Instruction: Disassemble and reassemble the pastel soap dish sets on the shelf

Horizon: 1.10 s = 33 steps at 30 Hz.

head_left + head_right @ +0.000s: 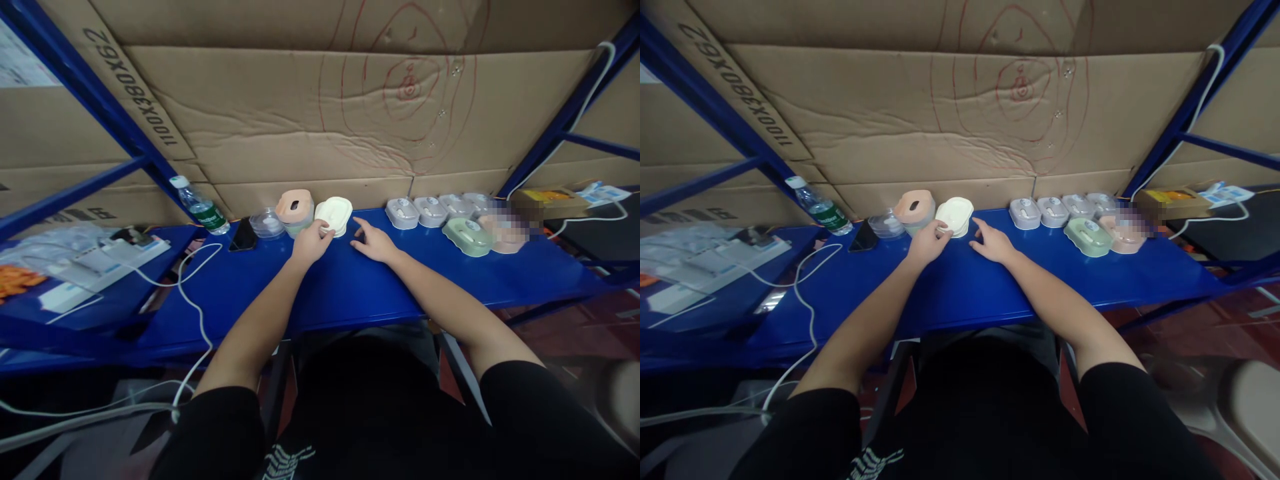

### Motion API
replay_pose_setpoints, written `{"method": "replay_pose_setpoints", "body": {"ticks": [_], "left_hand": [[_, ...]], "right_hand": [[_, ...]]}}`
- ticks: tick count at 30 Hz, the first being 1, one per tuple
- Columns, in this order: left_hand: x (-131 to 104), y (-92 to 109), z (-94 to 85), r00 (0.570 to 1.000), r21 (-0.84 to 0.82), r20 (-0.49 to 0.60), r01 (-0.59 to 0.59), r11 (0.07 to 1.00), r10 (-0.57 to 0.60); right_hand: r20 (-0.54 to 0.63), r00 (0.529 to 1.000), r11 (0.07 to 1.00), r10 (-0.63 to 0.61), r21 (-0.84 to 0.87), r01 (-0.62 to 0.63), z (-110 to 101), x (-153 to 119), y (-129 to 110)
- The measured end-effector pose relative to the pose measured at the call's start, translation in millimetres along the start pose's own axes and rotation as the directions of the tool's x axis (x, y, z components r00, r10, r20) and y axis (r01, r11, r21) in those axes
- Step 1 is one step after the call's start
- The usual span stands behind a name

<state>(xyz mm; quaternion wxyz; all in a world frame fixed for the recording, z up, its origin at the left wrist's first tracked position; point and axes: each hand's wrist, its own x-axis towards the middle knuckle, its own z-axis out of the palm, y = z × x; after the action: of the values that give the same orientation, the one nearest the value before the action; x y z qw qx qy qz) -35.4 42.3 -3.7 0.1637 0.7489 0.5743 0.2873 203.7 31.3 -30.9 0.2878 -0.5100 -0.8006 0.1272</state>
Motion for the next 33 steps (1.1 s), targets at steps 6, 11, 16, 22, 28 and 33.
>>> {"method": "replay_pose_setpoints", "body": {"ticks": [6,11,16,22,28,33], "left_hand": [[1.8,-4.1,0.3,0.999,0.029,-0.018,0.052,0.998,-0.051],[1.0,-4.2,-1.6,0.999,0.011,-0.014,0.036,0.999,-0.036],[-3.4,-0.9,-7.1,0.999,0.015,0.033,-0.022,1.000,0.021],[-10.8,3.5,-16.0,0.982,0.044,0.132,-0.139,0.989,0.132],[-14.1,6.0,-17.7,0.929,0.085,0.249,-0.304,0.949,0.275],[-14.2,7.4,-20.6,0.931,0.108,0.279,-0.273,0.956,0.234]], "right_hand": [[-0.001,1.000,0.998,0.030,0.058,-0.029,1.4,0.7,4.6],[-0.058,0.996,0.980,0.061,0.193,-0.049,-1.6,1.4,4.9],[-0.082,0.994,0.941,0.076,0.336,-0.044,-9.7,2.5,13.5],[-0.091,0.975,0.861,0.202,0.490,-0.132,-26.7,-1.8,17.1],[-0.083,0.957,0.842,0.278,0.501,-0.201,-29.7,-4.3,11.1],[0.010,0.974,0.855,0.227,0.477,-0.204,-31.7,-5.2,10.8]]}}
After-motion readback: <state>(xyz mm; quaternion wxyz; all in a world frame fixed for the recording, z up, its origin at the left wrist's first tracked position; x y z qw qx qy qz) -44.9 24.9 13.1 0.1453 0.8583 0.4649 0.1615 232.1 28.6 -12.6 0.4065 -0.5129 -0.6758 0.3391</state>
